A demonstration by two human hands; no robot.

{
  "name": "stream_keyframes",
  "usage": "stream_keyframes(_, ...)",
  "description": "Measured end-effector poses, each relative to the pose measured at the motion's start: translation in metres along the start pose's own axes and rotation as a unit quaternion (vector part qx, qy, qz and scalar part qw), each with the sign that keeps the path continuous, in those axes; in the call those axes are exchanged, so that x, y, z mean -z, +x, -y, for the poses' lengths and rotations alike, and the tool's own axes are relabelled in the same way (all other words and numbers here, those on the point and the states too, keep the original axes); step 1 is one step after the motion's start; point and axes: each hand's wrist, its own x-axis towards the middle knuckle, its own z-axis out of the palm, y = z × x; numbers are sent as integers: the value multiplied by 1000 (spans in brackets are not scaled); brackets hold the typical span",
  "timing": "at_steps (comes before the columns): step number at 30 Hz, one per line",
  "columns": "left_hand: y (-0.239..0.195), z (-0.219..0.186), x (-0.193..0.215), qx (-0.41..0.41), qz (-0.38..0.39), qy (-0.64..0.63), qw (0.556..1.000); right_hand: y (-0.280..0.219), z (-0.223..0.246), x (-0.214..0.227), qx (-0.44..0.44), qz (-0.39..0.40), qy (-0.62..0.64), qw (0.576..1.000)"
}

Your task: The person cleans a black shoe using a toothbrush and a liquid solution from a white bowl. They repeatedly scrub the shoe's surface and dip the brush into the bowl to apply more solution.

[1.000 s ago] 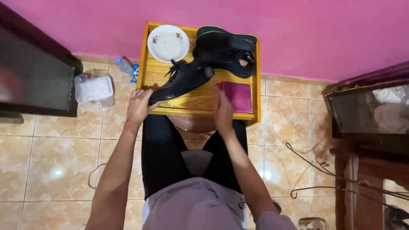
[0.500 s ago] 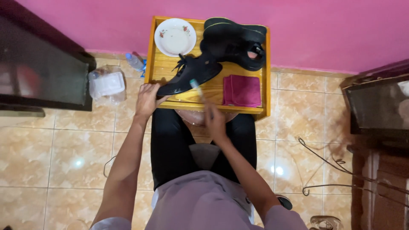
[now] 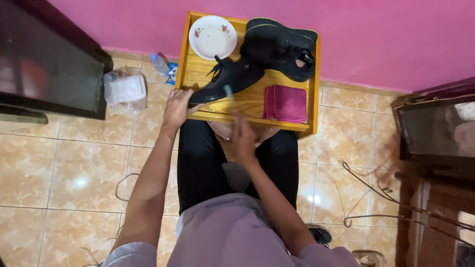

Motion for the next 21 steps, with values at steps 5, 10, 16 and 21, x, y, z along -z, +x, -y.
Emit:
stream_keyframes(5, -1, -2, 4, -11, -11, -2, 1000, -10, -3, -3, -1, 57, 9, 998)
stream_keyframes(10, 3, -3, 10, -20, -4, -7, 1000, -3, -31, 10, -30, 19, -8, 999)
stream_keyframes(16, 0, -7, 12, -16, 21, 21, 999, 26, -61, 30, -19, 0, -119, 993)
stream_keyframes(21, 1, -5, 9, -4, 21, 26, 999, 28, 9, 39, -32, 69, -171, 982)
